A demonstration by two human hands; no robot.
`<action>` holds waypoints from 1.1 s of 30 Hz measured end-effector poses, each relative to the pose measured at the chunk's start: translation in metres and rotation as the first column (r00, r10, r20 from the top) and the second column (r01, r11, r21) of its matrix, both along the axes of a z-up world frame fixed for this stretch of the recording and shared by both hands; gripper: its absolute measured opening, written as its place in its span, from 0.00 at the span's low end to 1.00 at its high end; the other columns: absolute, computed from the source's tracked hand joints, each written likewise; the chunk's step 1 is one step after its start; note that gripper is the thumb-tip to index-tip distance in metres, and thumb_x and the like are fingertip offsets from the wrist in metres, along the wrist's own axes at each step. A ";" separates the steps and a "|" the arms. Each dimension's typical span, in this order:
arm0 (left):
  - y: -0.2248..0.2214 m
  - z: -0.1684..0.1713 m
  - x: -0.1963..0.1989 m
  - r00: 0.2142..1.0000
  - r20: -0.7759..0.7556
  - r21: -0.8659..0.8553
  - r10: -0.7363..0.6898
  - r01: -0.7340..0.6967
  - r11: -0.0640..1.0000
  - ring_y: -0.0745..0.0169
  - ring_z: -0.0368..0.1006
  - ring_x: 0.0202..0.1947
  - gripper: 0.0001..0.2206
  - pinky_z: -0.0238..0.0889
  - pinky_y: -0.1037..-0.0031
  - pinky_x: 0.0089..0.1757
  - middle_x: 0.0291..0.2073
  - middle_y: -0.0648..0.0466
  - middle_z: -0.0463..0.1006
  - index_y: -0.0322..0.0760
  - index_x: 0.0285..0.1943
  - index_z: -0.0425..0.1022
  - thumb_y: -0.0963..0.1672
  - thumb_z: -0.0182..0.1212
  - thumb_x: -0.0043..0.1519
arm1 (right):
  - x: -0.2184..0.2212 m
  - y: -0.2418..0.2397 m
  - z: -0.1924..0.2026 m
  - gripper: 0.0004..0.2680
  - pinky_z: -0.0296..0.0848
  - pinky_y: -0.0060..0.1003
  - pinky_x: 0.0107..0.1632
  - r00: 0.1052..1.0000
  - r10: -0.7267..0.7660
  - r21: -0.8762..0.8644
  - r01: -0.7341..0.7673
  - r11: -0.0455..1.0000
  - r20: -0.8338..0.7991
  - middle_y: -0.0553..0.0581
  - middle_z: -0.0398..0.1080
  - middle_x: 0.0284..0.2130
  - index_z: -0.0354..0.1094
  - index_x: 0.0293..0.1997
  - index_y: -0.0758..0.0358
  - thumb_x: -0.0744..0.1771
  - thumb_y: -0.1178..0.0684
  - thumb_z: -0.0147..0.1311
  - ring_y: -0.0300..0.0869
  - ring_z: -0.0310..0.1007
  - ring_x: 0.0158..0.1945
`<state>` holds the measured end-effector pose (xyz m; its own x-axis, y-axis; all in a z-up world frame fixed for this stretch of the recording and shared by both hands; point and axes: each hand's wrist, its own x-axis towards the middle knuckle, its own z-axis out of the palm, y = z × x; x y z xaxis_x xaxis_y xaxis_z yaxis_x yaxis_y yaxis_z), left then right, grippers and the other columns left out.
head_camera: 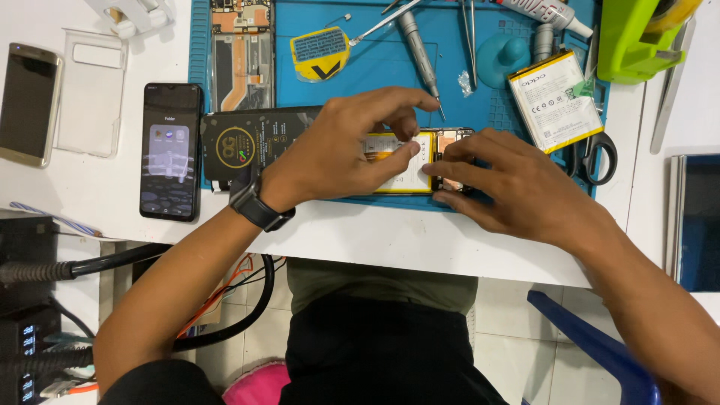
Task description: The person removes the old battery from a disassembled smartphone by peeling off adhesive strips and lifting the unit. They then place a new battery into the phone chassis, align it, and press it down to secure it in place.
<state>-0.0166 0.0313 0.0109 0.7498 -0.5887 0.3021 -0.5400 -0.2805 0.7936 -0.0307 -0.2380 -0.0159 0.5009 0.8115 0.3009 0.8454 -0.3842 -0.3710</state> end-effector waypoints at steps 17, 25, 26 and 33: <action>0.028 0.008 0.001 0.996 -0.077 -0.124 0.048 -0.057 0.991 0.67 0.75 0.40 0.14 0.75 0.75 0.46 0.41 0.57 0.76 0.40 0.63 0.69 0.42 0.60 0.69 | 0.004 -0.018 -0.010 0.22 0.75 0.44 0.51 0.884 0.280 -0.347 -0.147 0.926 0.373 0.62 0.70 0.59 0.60 0.69 0.61 0.66 0.63 0.58 0.50 0.73 0.58; 0.028 0.004 -0.002 0.995 -0.079 -0.128 0.060 -0.070 0.989 0.67 0.76 0.42 0.14 0.75 0.75 0.46 0.42 0.58 0.78 0.43 0.62 0.69 0.42 0.61 0.68 | 0.007 -0.009 -0.009 0.11 0.78 0.40 0.51 0.738 0.338 -0.354 -0.143 0.924 0.584 0.62 0.74 0.51 0.66 0.57 0.63 0.68 0.62 0.57 0.49 0.76 0.50; 0.028 0.004 -0.002 0.996 -0.072 -0.130 0.055 -0.064 0.990 0.67 0.76 0.43 0.14 0.76 0.75 0.46 0.42 0.58 0.78 0.42 0.62 0.69 0.42 0.62 0.68 | 0.008 -0.009 -0.009 0.11 0.78 0.40 0.51 0.742 0.333 -0.351 -0.141 0.926 0.581 0.62 0.74 0.51 0.66 0.57 0.63 0.68 0.62 0.57 0.49 0.76 0.50; 0.028 -0.002 -0.002 0.996 -0.033 -0.154 0.083 -0.087 0.984 0.66 0.76 0.43 0.15 0.76 0.76 0.44 0.44 0.55 0.80 0.41 0.64 0.67 0.42 0.60 0.69 | 0.012 -0.017 -0.025 0.12 0.79 0.46 0.54 0.808 0.305 -0.312 -0.159 0.937 0.504 0.67 0.72 0.54 0.65 0.58 0.65 0.68 0.63 0.58 0.54 0.76 0.52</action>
<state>-0.0185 0.0598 0.0089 0.8041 -0.4696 0.3646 -0.4980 -0.1970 0.8445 -0.0184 -0.2551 -0.0412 0.1053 0.9647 0.2413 0.9547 -0.1659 0.2469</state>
